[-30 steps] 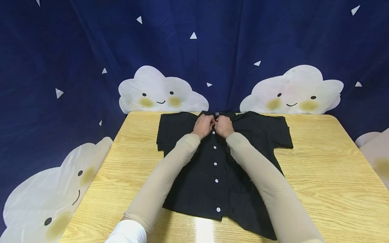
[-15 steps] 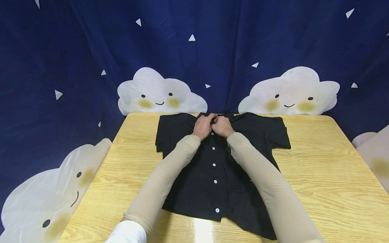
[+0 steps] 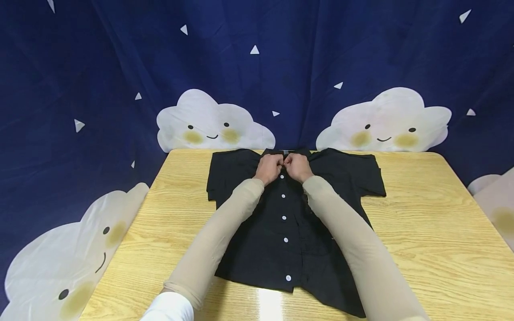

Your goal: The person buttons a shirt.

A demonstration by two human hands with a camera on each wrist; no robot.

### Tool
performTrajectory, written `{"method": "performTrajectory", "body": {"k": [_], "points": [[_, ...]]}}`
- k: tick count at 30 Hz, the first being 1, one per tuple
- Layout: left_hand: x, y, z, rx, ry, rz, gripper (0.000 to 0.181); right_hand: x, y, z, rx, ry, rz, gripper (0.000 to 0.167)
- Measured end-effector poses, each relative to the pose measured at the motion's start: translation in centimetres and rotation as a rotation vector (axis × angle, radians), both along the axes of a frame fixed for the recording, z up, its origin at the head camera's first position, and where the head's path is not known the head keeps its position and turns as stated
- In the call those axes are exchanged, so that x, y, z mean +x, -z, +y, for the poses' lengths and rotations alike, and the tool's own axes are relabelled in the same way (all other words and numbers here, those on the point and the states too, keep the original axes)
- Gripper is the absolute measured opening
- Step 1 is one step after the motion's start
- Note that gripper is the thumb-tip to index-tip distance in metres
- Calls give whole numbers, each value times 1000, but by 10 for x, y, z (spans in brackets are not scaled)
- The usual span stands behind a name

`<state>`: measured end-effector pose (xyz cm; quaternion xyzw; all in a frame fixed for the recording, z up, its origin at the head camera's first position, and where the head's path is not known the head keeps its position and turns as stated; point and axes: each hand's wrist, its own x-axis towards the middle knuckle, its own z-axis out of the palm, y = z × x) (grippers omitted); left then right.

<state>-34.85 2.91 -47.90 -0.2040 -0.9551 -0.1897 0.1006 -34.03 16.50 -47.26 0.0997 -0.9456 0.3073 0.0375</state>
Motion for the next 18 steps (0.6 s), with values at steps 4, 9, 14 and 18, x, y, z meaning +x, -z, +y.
{"method": "performTrajectory", "body": {"k": [4, 9, 14, 18], "points": [[0, -1, -3, 32, 3, -40, 20, -1, -1, 2, 92, -96, 72, 2], [0, -1, -4, 35, 2, -60, 16, -2, -5, 5, 213, -221, 151, 3], [-1, -2, -5, 60, 18, -79, 8, -4, -5, 7, 260, -273, 183, 6], [-2, -2, -4, 105, 7, -141, 5, -4, -2, 9, 257, -241, 150, 4]]}}
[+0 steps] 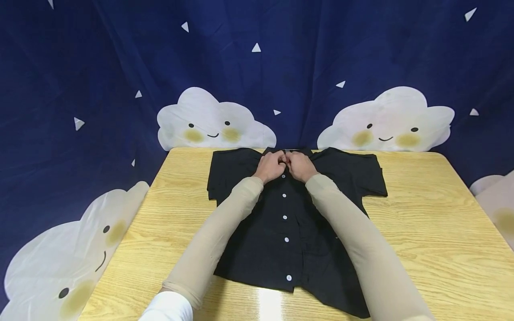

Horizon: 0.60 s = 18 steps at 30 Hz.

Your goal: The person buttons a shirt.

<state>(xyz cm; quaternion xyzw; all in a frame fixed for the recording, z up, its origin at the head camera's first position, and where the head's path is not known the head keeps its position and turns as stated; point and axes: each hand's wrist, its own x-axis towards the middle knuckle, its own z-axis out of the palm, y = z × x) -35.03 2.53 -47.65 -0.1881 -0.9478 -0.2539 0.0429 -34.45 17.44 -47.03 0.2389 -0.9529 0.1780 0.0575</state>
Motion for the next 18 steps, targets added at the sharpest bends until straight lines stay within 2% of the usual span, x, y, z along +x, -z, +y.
{"method": "performTrajectory", "body": {"k": [5, 11, 18], "points": [[-1, -1, 1, 0, -21, -17, 9, -1, 1, 1, -6, 17, -26, 4], [2, 0, 2, -21, -22, 27, 13, 1, 1, 0, 0, 30, -60, 4], [3, -1, 5, -47, -24, 73, 13, 1, -4, 0, 24, 18, -55, 8]]}}
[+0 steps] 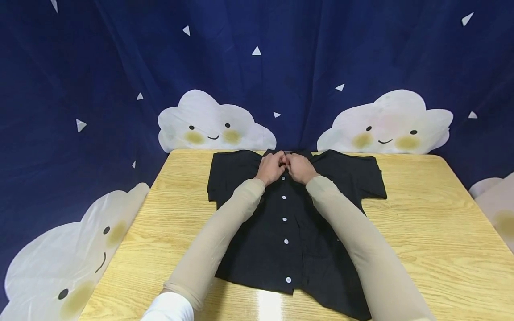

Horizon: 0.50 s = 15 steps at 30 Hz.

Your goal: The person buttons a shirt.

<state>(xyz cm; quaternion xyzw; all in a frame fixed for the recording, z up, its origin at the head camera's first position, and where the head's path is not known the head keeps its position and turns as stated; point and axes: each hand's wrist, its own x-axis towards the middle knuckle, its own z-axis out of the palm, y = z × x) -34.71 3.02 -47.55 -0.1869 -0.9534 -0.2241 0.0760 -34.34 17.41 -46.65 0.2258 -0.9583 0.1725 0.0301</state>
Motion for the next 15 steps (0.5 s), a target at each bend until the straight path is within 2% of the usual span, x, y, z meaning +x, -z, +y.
{"method": "performTrajectory", "body": {"k": [7, 15], "points": [[1, 1, 2, -13, 18, 31, 15, -2, -4, 0, -12, -18, -24, 9], [1, 1, 5, -96, 41, 86, 12, -5, -13, -1, -16, 39, -168, 12]]}}
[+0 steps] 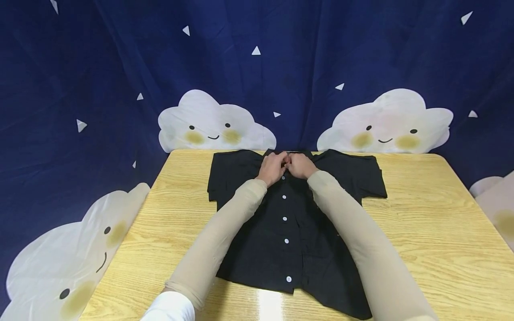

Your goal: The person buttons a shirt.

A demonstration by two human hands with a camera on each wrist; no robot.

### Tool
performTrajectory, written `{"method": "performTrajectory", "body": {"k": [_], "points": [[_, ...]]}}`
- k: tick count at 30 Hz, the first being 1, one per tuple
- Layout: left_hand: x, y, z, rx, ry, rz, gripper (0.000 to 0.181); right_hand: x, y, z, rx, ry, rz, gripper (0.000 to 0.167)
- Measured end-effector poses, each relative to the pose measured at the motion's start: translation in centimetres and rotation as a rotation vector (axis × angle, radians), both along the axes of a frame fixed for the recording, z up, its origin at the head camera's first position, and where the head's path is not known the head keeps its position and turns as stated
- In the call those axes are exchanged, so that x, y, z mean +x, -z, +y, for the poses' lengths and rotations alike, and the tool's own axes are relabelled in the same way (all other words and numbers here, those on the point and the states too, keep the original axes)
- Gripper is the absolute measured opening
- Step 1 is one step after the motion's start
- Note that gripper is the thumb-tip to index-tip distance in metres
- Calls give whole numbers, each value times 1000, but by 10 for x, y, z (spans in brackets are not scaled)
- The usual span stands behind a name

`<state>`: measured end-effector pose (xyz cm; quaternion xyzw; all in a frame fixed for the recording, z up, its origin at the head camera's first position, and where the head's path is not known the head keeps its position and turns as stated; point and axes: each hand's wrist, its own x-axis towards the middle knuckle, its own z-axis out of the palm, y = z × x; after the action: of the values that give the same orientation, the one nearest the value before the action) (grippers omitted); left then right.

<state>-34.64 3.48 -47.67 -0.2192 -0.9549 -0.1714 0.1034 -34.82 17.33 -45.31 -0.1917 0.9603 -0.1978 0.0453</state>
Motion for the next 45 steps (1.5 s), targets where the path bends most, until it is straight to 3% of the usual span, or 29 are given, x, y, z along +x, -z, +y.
{"method": "performTrajectory", "body": {"k": [5, 12, 16, 23, 30, 35, 41, 45], "points": [[-1, -2, -1, -7, -27, 25, 7, 0, -2, -3, -72, 93, -87, 14], [-4, -2, -1, -1, -85, 7, 4, 3, 6, -6, -164, 196, -42, 10], [-5, 0, 0, 31, -133, -13, 6, 3, 14, -7, -135, 234, 15, 10], [-7, -2, 1, 71, -194, -113, 5, 5, 22, -11, -113, 229, 15, 12], [-10, -2, -4, 52, -189, -215, 10, 4, 25, -2, 23, 211, 27, 38], [-12, -2, -9, -77, -163, -234, 15, 4, 25, 3, 103, 151, -29, 50], [-12, 0, -14, -300, -74, -318, 36, 3, 27, 4, 172, 105, -128, 55], [-10, 3, -14, -392, -30, -367, 44, 2, 30, 5, 209, 80, -145, 57]]}}
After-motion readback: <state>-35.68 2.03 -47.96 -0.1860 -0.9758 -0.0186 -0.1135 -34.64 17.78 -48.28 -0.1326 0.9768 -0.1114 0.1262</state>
